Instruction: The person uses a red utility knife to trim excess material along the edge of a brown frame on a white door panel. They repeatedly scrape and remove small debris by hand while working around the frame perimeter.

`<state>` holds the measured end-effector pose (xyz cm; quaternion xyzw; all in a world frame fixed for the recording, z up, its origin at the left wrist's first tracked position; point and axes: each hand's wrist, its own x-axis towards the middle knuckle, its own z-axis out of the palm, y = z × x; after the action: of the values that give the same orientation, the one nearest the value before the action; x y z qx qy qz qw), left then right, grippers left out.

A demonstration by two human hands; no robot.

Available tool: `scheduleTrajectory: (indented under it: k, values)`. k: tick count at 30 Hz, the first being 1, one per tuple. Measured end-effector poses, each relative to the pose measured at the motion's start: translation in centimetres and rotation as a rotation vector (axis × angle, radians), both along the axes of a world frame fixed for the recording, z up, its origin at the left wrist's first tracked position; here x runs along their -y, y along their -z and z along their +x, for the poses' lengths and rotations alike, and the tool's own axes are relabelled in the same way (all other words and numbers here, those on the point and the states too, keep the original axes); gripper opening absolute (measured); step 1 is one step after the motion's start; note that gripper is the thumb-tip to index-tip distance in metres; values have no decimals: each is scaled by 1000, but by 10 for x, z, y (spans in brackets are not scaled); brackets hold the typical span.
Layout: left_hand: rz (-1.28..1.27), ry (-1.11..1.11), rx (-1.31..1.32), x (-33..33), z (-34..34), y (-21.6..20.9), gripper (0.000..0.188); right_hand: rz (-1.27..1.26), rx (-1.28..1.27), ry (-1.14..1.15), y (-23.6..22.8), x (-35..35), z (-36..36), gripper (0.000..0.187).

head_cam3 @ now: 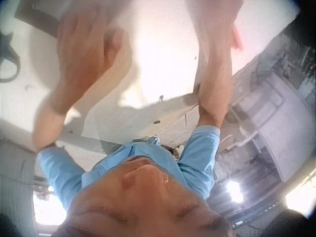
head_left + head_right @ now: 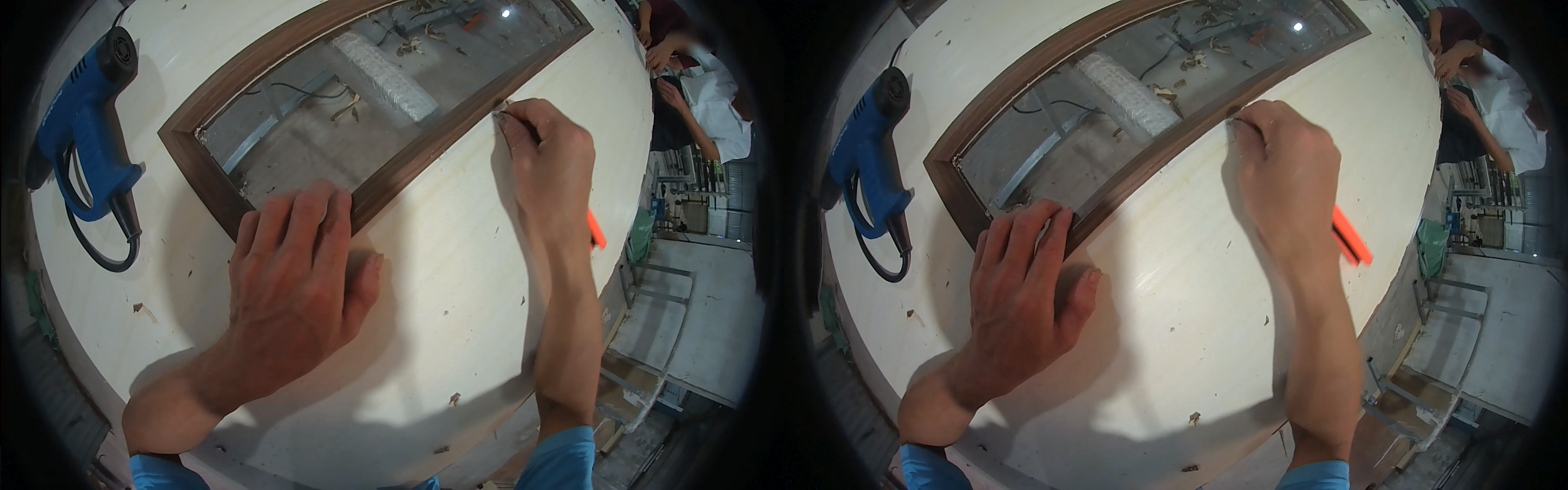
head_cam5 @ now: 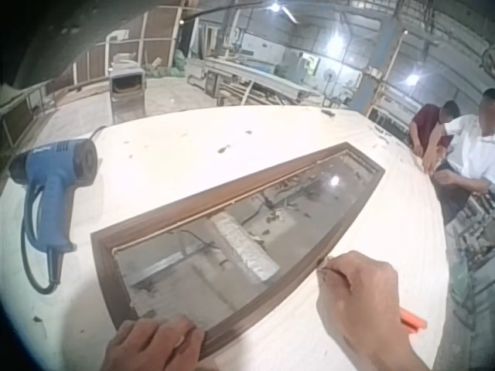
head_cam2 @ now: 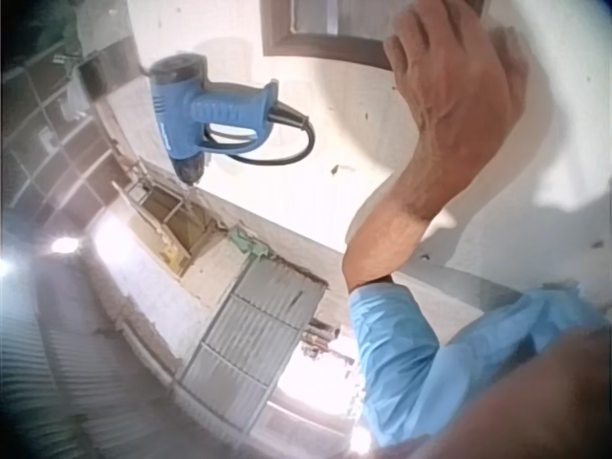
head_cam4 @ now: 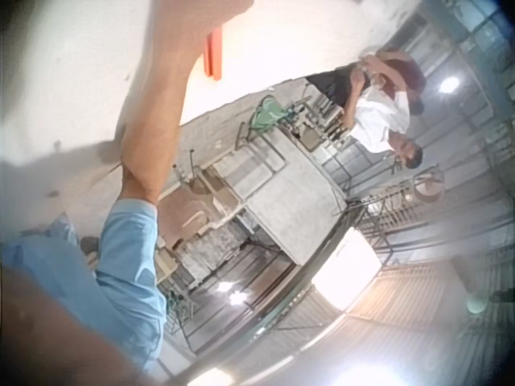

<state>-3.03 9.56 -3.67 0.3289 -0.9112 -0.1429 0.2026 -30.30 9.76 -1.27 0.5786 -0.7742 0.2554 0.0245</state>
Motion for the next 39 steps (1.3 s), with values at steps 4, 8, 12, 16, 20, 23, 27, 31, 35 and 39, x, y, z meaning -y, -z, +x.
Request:
scheduleTrajectory:
  k: [4, 8, 12, 16, 20, 23, 27, 31, 35, 39]
  values:
    - [-18, 4, -19, 0, 0, 0, 55, -50, -245, -83, 15, -12, 18, 8]
    - [-22, 2, -25, -1, 0, 1, 54, -96, -231, -184, 18, -20, 32, 14]
    - [-34, -3, -34, 0, 2, 1, 53, -141, -212, -368, 17, -34, 59, 19]
    - [-33, 1, -50, 0, 7, -1, 53, -82, -156, -620, 8, -66, 82, 14]
    - [36, 8, -54, -4, 9, -4, 54, -103, -168, -546, -16, -96, 32, 18]
    - [2, -4, -70, -1, 9, -4, 56, -120, -319, -413, -24, -106, -21, 15]
    - [-98, 45, -26, 0, 1, -5, 52, -58, -406, -396, -20, -105, -80, 13]
    - [-121, 64, 7, -1, -5, -4, 47, -9, -364, -523, -1, -98, -103, 18]
    - [-106, 62, 60, -3, -3, -4, 46, 56, -350, -572, 1, -99, -123, 29]
    - [-51, 43, 97, -2, -5, -8, 46, 252, -283, -431, -16, -115, -155, 50]
